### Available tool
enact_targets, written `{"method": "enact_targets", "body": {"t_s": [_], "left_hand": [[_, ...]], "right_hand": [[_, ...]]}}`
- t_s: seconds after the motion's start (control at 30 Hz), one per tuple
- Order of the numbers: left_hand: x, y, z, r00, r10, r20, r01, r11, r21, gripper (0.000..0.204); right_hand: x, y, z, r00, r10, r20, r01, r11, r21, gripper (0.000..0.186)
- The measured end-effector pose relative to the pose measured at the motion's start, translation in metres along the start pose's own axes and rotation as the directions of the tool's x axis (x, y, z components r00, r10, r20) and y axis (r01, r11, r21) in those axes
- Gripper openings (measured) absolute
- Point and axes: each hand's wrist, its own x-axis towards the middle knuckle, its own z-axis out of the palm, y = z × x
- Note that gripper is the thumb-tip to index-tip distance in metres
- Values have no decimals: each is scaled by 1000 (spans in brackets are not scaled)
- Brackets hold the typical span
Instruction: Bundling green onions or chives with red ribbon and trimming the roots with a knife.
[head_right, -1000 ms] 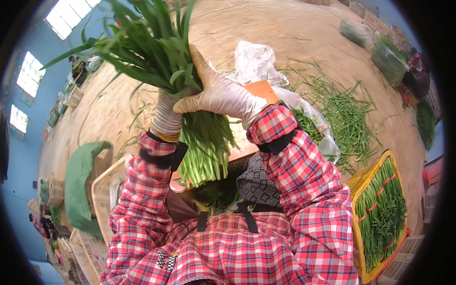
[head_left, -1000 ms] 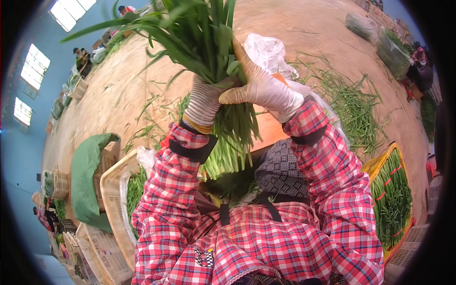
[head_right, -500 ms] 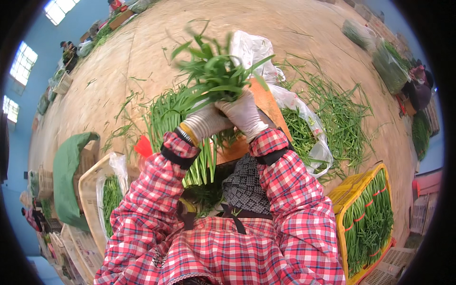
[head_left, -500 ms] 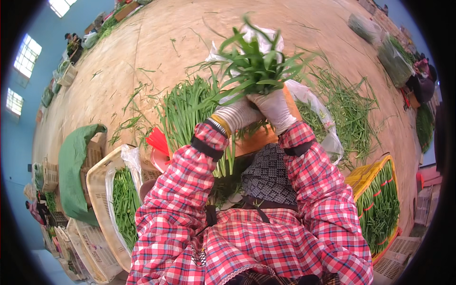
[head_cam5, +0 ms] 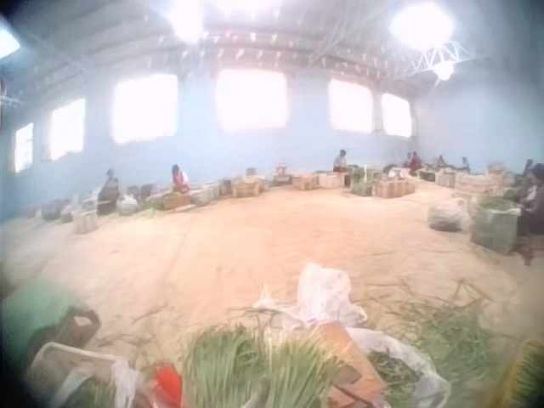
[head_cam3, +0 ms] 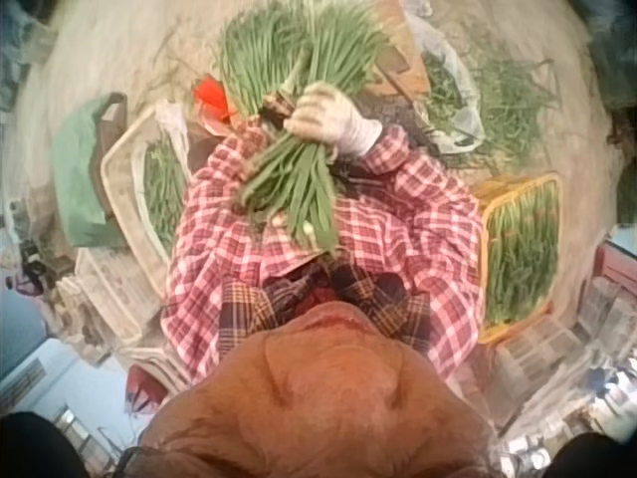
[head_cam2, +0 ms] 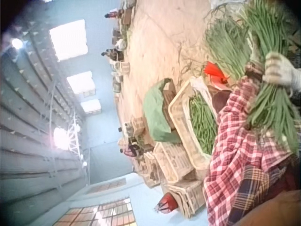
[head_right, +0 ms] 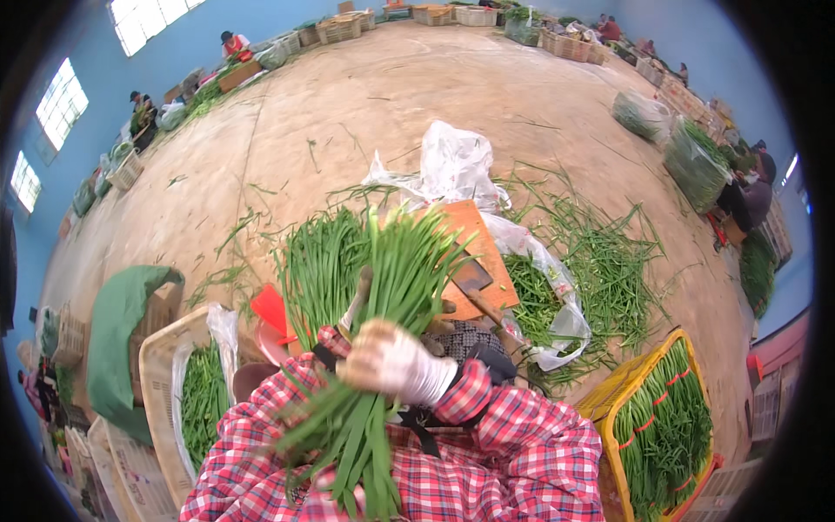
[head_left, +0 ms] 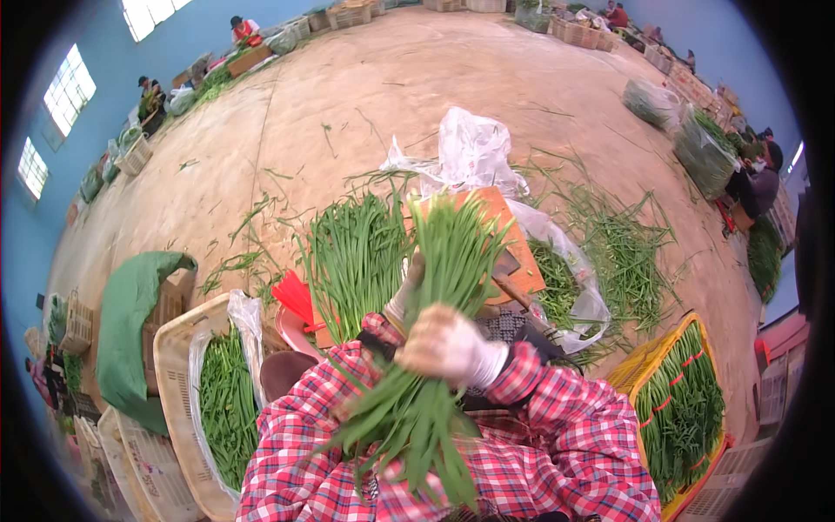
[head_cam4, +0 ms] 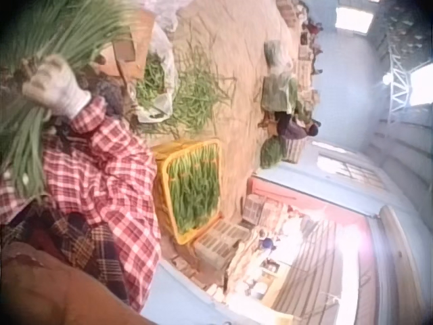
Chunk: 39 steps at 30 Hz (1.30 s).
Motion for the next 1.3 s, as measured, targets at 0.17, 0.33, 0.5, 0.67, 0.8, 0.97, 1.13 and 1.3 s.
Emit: {"method": "enact_targets", "body": {"t_s": [0.17, 0.33, 0.5, 0.67, 0.8, 0.97, 1.13, 1.3], "left_hand": [[-22, -2, 3, 960, -136, -245, 251, 804, 539, 77], [-59, -8, -3, 896, 105, -431, 258, 669, 697, 64], [-80, -7, -11, 887, 118, -447, 310, 565, 765, 67], [-82, -10, -23, 888, 41, -459, 357, 567, 742, 68], [-83, -19, -30, 857, 3, -516, 435, 532, 726, 72], [-81, -29, -35, 832, -17, -554, 457, 586, 669, 72], [-82, -38, -39, 818, -3, -575, 417, 693, 588, 71], [-74, -43, -39, 793, -79, -605, 492, 669, 557, 71]], "right_hand": [[-3, -53, 26, 982, -63, 177, 35, 987, 156, 15], [-6, -93, 33, 974, 75, 215, -131, 956, 264, 25], [-67, -97, -52, 535, 737, 413, -705, 121, 698, 14], [-105, -47, -100, 77, 991, -113, -868, 122, 480, 47], [-106, -12, -96, 355, 925, -138, -934, 358, 0, 35], [-128, 22, -137, 329, 888, -322, -911, 388, 139, 18], [-145, 21, -161, 244, 955, -169, -939, 189, -288, 31], [-139, 19, -120, 186, 795, 578, -982, 161, 96, 50]]}}
